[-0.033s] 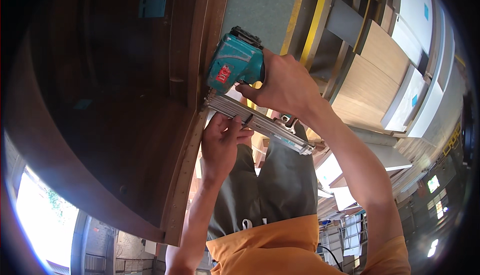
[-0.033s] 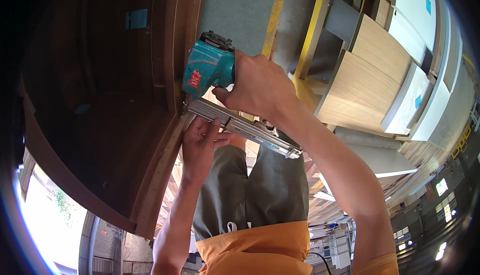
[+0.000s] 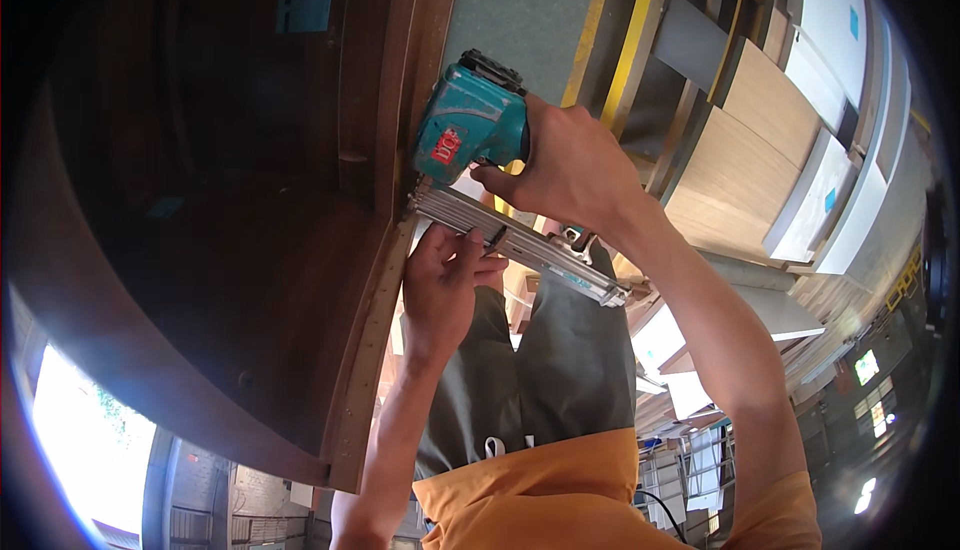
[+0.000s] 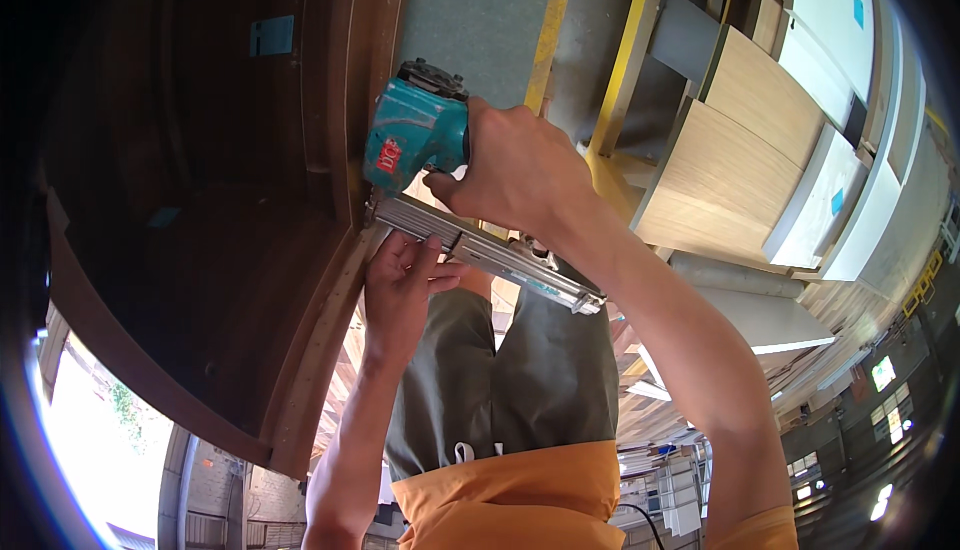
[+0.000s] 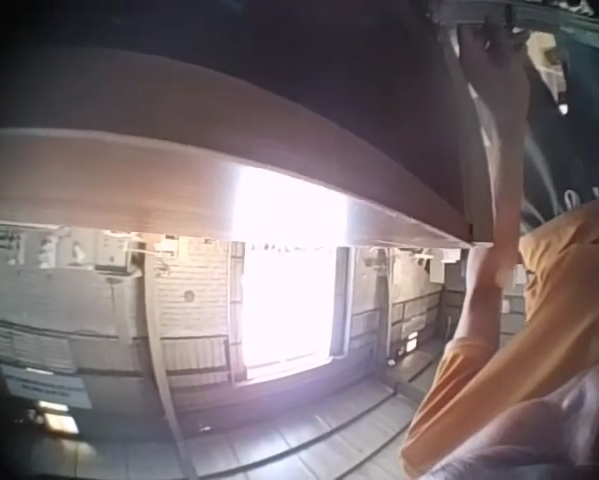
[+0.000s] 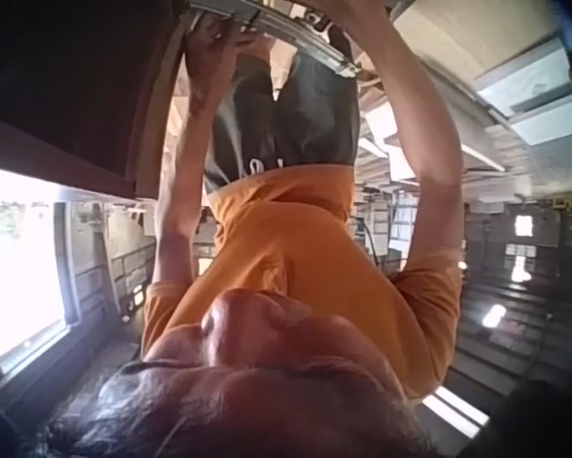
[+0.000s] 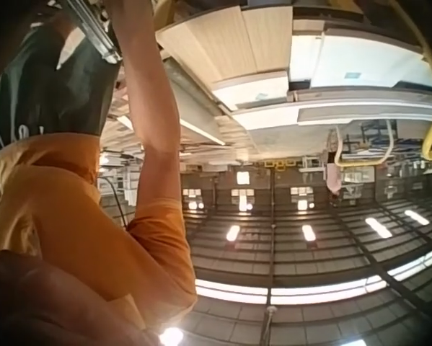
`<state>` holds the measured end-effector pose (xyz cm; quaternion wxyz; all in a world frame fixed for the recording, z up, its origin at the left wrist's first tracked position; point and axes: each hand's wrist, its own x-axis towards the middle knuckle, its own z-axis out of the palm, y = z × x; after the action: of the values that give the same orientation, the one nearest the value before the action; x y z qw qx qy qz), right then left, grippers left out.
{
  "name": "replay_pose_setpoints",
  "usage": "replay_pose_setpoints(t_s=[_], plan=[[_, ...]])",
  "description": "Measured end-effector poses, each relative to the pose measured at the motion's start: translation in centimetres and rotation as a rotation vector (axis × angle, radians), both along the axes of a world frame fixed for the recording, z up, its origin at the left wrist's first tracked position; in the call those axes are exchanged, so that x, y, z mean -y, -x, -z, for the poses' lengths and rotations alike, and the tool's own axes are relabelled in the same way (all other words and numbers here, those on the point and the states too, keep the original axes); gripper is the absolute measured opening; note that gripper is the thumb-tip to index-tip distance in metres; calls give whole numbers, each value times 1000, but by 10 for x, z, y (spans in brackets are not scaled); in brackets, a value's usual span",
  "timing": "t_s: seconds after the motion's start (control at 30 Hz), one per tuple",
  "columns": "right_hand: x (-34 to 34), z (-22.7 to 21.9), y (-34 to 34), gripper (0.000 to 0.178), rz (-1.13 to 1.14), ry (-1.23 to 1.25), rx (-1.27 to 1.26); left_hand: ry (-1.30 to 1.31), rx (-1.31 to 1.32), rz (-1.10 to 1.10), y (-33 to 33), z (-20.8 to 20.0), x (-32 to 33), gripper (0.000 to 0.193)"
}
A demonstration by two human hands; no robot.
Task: Assembling a piece of wooden furniture by using a pneumatic nail gun to attach wood panels and trim.
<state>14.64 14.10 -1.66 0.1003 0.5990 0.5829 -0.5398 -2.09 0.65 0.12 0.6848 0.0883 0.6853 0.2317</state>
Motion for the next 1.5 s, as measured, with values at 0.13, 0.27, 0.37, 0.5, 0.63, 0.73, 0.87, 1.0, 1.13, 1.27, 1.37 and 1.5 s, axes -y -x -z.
replay_pose_setpoints(t_s=[0.13,0.27,0.37,0.5,0.63,0.73,0.87,1.0,1.13,1.27,1.37,1.5], plan=[[-2,1,-3,53,-8,9,-11,-10,5,13,-2,3,5,19],[-4,6,-8,52,-14,5,-10,-15,3,33,-7,7,4,19],[-4,3,-9,51,-10,9,3,-18,10,-2,-11,4,0,21],[-4,3,-13,51,-9,-2,-32,19,13,6,-12,1,-3,21],[-4,3,-11,52,-22,6,-21,1,21,1,-11,4,-2,20],[-5,-1,-10,54,-30,13,10,0,29,29,-8,5,3,19],[-4,0,-13,54,-25,-25,4,-40,46,12,-10,7,6,20],[-5,1,-15,50,-58,-52,-4,2,19,2,-14,3,-4,18],[-3,1,-15,49,-66,-53,15,15,24,5,-15,1,-5,18],[-2,0,-14,51,1,-45,20,14,30,-24,-16,1,-5,19],[-1,0,-15,51,-3,-64,5,14,44,-5,-14,-1,-5,19],[1,-1,-13,51,-12,-68,9,13,50,-5,-13,-1,0,19]])
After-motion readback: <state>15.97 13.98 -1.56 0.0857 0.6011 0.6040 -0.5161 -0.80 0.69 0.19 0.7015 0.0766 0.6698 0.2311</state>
